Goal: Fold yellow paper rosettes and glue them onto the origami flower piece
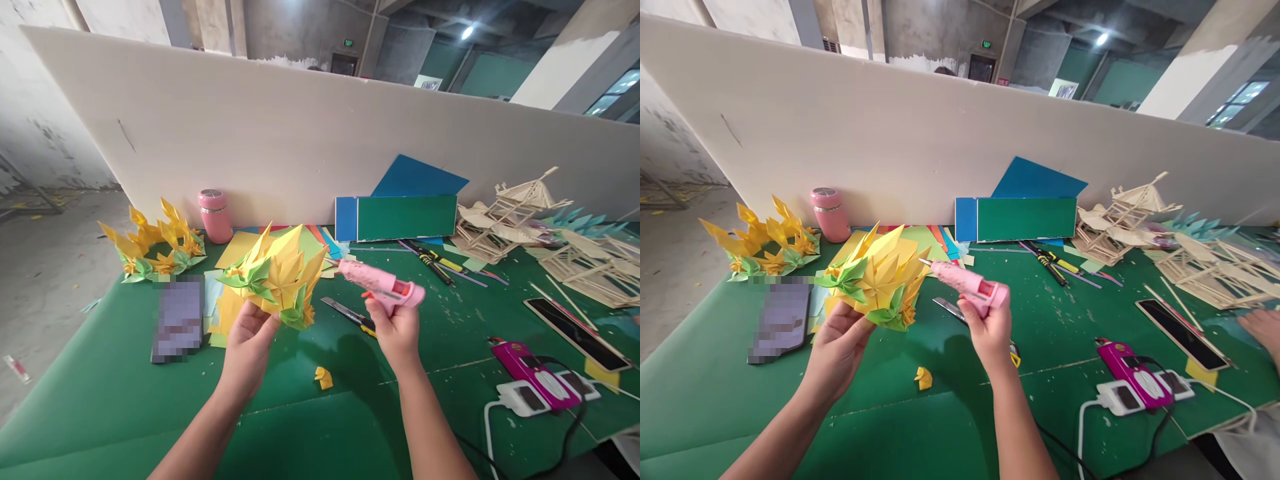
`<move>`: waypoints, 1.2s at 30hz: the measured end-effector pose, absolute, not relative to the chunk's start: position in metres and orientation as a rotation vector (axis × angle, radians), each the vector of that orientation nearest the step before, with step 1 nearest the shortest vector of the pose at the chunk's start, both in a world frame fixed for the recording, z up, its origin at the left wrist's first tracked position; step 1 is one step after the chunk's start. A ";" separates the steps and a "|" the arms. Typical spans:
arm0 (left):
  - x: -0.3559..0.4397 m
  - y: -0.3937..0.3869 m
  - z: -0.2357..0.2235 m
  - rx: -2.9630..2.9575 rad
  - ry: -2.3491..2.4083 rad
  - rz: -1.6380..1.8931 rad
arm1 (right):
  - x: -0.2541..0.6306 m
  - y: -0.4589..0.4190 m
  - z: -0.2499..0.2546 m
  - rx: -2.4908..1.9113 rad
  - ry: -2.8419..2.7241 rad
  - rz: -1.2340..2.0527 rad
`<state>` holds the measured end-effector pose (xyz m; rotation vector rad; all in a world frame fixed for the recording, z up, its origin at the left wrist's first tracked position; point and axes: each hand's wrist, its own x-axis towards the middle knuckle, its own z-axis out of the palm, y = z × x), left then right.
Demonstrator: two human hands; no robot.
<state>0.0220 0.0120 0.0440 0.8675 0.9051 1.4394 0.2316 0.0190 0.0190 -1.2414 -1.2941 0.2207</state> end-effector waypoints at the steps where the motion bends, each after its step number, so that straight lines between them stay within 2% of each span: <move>1: 0.022 0.012 0.045 0.856 0.905 1.449 | 0.233 0.020 0.019 -1.232 -1.232 0.278; 5: 0.023 0.012 0.048 0.815 0.898 1.488 | 0.243 0.024 0.023 -1.342 -1.124 0.422; 10: 0.022 0.012 0.047 0.784 0.909 1.521 | 0.261 0.029 0.021 -1.752 -1.304 0.166; 17: 0.022 0.013 0.046 0.782 0.882 1.542 | 0.270 0.034 0.004 -2.014 -1.281 0.201; 28: 0.022 0.013 0.046 0.769 0.901 1.539 | 0.273 0.039 -0.002 -2.195 -1.475 0.110; 31: 0.023 0.012 0.048 0.767 0.911 1.529 | 0.266 0.034 0.008 -2.018 -1.534 0.018; 33: 0.023 0.012 0.048 0.757 0.910 1.533 | 0.257 0.027 0.018 -1.795 -1.685 0.180; 36: 0.024 0.012 0.048 0.750 0.901 1.541 | 0.240 0.014 0.032 -1.441 -1.997 0.824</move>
